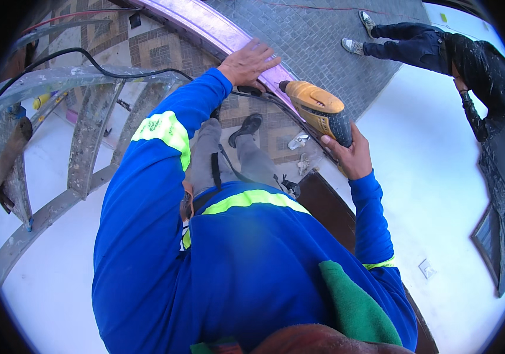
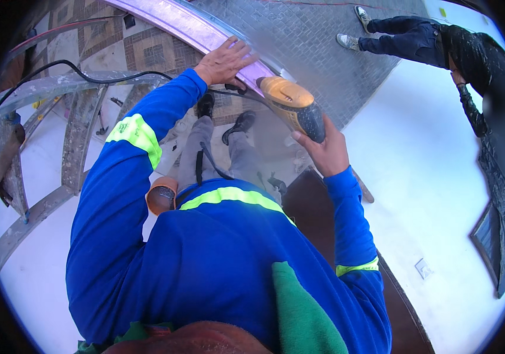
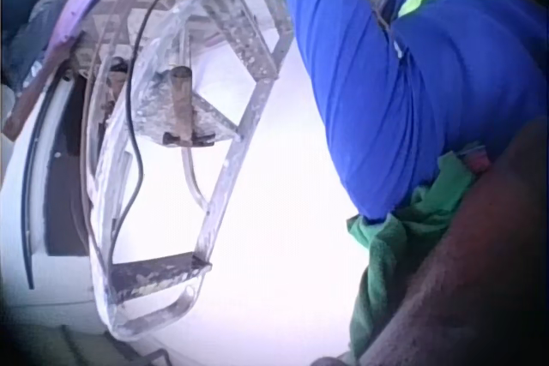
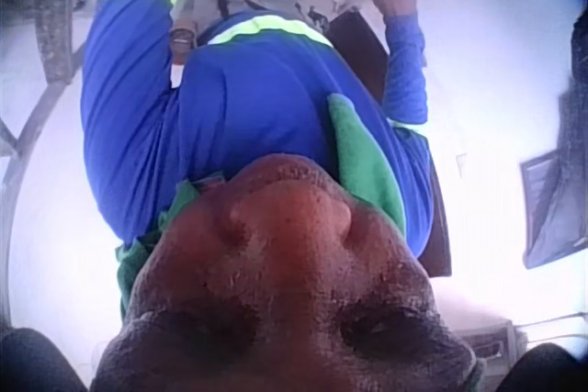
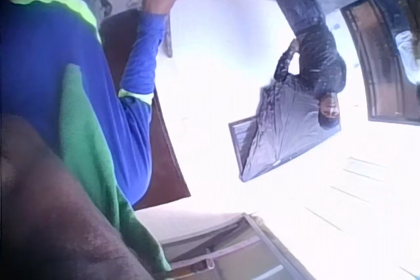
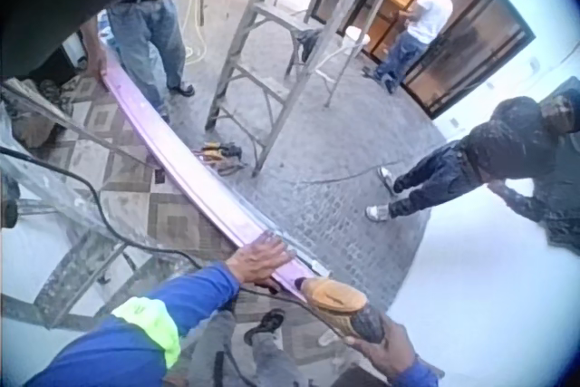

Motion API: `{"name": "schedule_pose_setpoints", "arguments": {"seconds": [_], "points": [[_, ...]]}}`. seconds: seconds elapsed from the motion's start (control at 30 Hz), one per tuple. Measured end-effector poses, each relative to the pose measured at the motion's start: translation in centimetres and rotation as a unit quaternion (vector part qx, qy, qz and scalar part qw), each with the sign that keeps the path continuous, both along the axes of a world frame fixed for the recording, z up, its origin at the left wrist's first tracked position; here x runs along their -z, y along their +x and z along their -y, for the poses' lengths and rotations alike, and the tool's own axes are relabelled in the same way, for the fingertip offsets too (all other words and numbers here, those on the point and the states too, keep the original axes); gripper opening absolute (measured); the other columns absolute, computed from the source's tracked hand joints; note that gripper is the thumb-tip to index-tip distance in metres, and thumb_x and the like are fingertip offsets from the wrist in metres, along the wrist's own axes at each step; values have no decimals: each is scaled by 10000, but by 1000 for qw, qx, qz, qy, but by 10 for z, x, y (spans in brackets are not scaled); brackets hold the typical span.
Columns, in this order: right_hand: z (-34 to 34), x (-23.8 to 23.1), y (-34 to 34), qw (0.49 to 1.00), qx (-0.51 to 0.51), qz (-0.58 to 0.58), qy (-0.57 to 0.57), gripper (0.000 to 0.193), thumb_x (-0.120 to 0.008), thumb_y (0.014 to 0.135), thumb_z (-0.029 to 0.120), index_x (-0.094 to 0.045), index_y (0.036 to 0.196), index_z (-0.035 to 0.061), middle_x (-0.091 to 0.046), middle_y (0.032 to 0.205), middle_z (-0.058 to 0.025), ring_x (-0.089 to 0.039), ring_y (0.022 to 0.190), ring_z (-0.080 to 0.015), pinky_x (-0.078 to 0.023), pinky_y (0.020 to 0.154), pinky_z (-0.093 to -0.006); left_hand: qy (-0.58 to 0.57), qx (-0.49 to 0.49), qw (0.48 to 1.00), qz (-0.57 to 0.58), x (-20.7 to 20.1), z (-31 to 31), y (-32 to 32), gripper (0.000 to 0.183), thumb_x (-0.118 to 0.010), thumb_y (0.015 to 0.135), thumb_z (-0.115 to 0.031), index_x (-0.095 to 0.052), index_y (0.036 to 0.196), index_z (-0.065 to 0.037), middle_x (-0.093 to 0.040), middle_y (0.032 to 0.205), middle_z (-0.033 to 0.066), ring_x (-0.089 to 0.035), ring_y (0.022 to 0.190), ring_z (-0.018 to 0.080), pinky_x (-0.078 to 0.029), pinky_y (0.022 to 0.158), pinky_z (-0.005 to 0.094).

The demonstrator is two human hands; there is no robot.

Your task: The person positions a long purple molding strip along a curved metal frame, then uses a hammer to tap it into place. They then use a power drill to fasten the strip to the frame, securing it with screws.

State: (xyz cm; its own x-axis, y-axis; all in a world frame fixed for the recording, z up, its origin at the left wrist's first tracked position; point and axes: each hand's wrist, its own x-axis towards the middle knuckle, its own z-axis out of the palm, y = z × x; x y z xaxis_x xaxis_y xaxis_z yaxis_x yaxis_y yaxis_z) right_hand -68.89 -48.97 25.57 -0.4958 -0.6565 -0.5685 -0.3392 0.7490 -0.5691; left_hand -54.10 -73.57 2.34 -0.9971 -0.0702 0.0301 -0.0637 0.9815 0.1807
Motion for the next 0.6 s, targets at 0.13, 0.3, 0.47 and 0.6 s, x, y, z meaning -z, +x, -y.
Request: {"name": "schedule_pose_setpoints", "arguments": {"seconds": [0.13,0.3,0.47,0.6], "points": [[19,-9,-2,998,-49,-8,30,679,-826,841,264,-522,1368,-36,-724,1133,-219,-710,1085,-306,-536,941,-386,17,2,1000,-5,0,1,0,1016,-704,683,-755,-492,1461,-136,-561,1349,115,-487,1323,300,-289,1204,491],[45,-22,0,990,-130,-30,41,769,-825,830,261,-435,1466,74,-719,1145,-217,-704,1099,-354,-540,941,-410,48,-1,999,-19,0,3,1,1006,-767,666,-684,-495,1453,-120,-560,1360,103,-488,1333,284,-290,1213,474],[58,-27,10,987,-127,-40,87,793,-845,802,261,-440,1461,88,-705,1172,-224,-692,1125,-367,-539,938,-411,25,-3,999,-39,2,4,0,955,-838,666,-564,-504,1426,-93,-555,1296,65,-495,1278,252,-322,1185,455],[59,-24,20,991,-103,-30,77,816,-856,793,241,-433,1475,93,-703,1194,-215,-681,1156,-359,-528,970,-403,28,-2,999,-33,6,4,-1,973,-836,644,-589,-508,1417,-97,-551,1246,47,-494,1256,233,-326,1172,439]]}}
